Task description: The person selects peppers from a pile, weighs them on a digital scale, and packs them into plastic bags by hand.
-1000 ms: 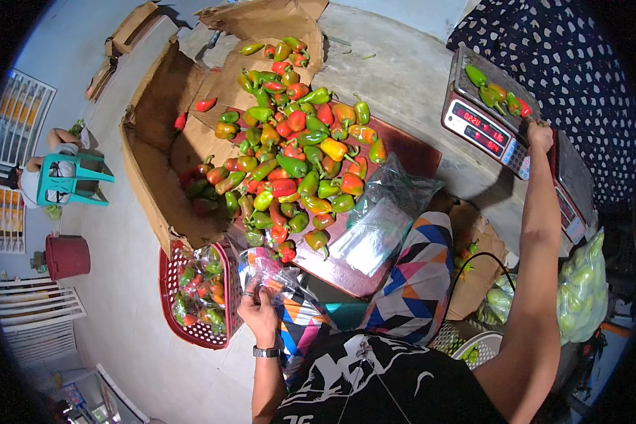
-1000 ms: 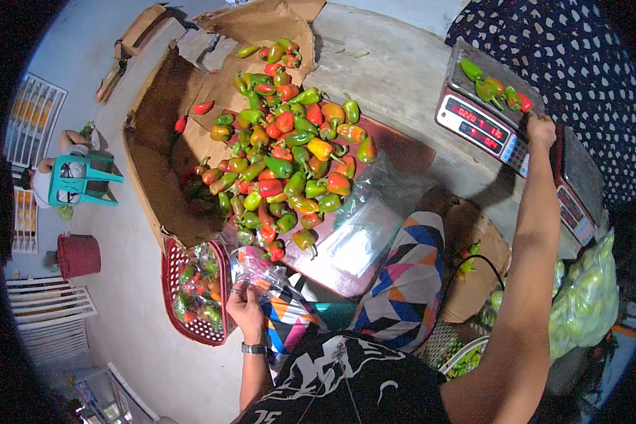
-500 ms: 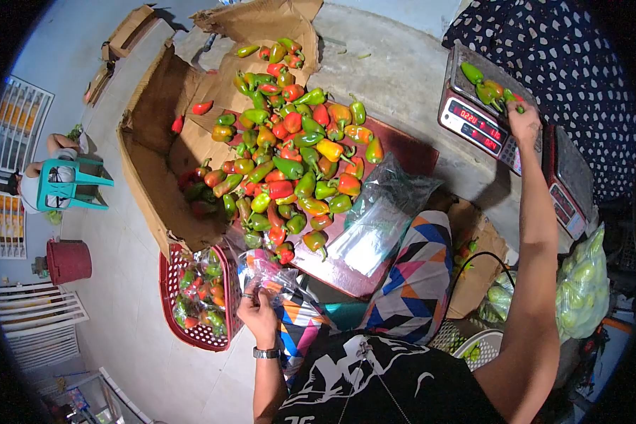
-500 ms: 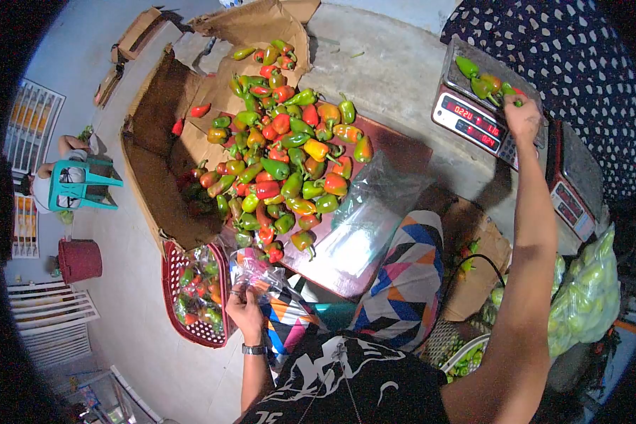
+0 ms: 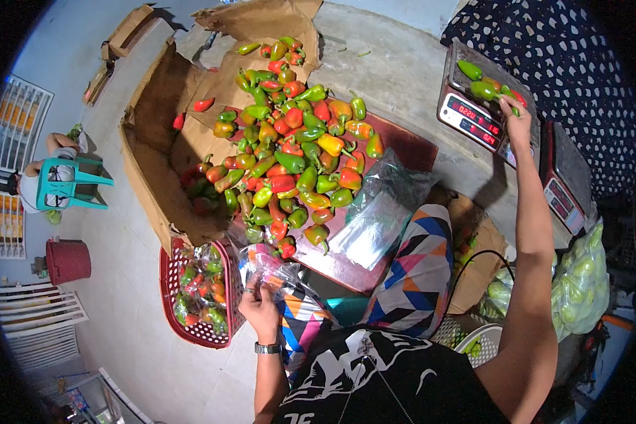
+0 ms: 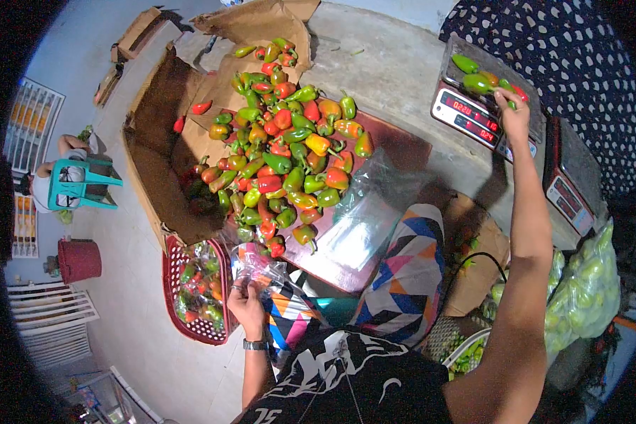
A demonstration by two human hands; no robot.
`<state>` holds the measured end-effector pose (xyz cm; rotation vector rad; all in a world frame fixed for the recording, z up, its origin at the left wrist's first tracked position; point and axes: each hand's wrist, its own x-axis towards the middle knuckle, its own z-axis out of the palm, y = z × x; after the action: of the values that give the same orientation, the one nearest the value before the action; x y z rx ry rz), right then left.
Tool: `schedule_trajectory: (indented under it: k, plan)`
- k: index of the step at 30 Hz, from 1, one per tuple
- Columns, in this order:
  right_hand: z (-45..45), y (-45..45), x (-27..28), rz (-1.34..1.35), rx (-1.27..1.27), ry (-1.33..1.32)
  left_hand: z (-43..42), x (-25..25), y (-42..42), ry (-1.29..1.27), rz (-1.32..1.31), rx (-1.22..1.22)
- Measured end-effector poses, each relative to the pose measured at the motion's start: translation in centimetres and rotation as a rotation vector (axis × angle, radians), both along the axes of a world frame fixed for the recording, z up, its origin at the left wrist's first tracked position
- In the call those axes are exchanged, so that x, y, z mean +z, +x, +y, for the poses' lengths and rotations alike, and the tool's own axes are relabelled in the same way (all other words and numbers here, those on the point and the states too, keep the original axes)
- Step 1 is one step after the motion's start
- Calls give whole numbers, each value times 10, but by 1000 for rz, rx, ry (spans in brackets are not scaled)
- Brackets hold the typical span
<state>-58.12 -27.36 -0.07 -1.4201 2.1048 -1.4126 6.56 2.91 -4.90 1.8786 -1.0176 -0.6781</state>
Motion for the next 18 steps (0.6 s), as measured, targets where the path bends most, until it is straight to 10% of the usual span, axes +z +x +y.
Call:
schedule_trajectory:
  k: [4, 18]
  plan:
    - [9, 12, 29, -667, 67, -97, -2, 10, -4, 32, 31, 20]
    - [15, 14, 28, -800, 143, -102, 2, 1, 3, 13, 59, 13]
